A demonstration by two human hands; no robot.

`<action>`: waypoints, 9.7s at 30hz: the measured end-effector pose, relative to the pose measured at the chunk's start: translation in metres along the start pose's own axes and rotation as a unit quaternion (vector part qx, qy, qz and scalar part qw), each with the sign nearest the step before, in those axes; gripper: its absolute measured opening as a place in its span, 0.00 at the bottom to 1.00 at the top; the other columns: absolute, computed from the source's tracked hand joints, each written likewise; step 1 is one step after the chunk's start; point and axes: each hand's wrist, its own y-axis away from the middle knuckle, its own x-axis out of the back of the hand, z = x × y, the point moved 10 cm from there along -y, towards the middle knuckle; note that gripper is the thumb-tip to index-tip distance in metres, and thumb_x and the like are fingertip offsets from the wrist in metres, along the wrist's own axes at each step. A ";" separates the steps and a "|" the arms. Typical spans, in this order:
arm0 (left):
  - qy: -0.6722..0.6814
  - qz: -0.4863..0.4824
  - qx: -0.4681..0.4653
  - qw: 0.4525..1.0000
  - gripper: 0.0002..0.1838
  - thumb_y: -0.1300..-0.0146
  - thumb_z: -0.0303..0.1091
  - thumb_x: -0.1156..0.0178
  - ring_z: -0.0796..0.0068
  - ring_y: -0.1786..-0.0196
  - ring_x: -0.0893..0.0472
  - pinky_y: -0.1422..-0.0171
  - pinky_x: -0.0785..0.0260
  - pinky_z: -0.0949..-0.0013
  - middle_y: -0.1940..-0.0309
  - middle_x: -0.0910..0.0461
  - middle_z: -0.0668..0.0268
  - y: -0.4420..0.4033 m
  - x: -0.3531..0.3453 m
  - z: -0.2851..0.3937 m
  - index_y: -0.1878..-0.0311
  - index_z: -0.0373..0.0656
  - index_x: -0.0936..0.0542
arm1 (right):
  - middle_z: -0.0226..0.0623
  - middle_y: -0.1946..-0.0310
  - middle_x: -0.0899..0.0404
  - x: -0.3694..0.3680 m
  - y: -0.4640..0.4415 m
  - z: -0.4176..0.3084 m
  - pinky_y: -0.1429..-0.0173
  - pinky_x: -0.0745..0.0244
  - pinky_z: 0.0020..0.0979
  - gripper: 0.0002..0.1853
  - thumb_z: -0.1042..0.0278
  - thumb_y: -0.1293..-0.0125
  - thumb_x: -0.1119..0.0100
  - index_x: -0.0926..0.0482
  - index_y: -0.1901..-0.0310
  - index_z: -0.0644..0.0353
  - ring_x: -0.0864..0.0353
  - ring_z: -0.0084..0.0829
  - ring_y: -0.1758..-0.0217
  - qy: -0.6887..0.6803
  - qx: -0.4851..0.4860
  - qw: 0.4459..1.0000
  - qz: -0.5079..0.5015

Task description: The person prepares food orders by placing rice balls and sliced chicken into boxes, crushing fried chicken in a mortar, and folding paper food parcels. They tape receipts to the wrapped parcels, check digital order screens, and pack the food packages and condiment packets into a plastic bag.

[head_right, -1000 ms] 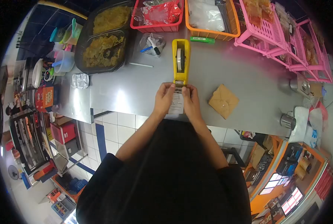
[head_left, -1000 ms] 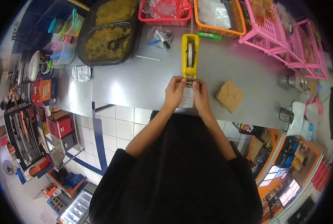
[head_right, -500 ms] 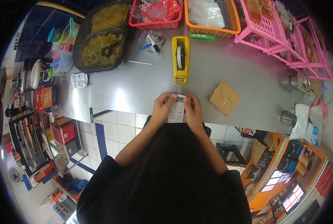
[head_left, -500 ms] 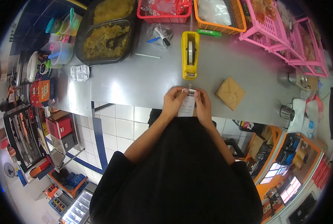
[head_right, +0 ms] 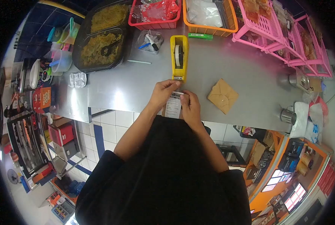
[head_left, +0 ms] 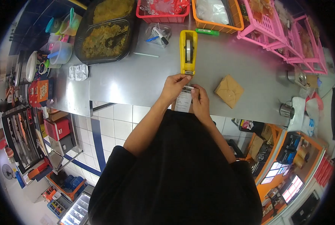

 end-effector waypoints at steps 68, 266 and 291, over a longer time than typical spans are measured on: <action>-0.101 0.176 -0.159 0.966 0.24 0.20 0.51 0.53 0.66 0.47 0.18 0.41 0.27 0.62 0.49 0.17 0.55 0.026 0.108 -0.017 0.43 0.36 0.23 | 0.61 0.25 0.45 -0.018 0.005 -0.088 0.20 0.54 0.62 0.55 0.46 0.48 0.24 0.43 0.23 0.60 0.47 0.64 0.22 0.386 0.199 0.898 -0.070; -0.480 -0.188 -0.529 0.674 0.08 0.36 0.32 0.41 0.59 0.55 0.19 0.45 0.29 0.54 0.63 0.17 0.58 0.030 -0.907 -0.031 0.62 0.42 0.14 | 0.21 0.82 0.37 0.906 0.104 0.059 0.72 0.49 0.28 0.26 0.57 0.22 0.44 0.33 0.81 0.58 0.43 0.16 0.76 0.013 -0.091 0.831 0.548; 0.092 -0.537 0.188 0.817 0.51 0.28 0.75 0.60 0.56 0.36 0.21 0.27 0.34 0.54 0.37 0.21 0.49 0.213 -0.765 0.013 0.24 0.31 0.36 | 0.29 0.80 0.21 0.691 0.222 -0.114 0.72 0.27 0.33 0.07 0.60 0.40 0.30 0.16 0.63 0.49 0.19 0.29 0.78 0.348 0.104 0.924 0.122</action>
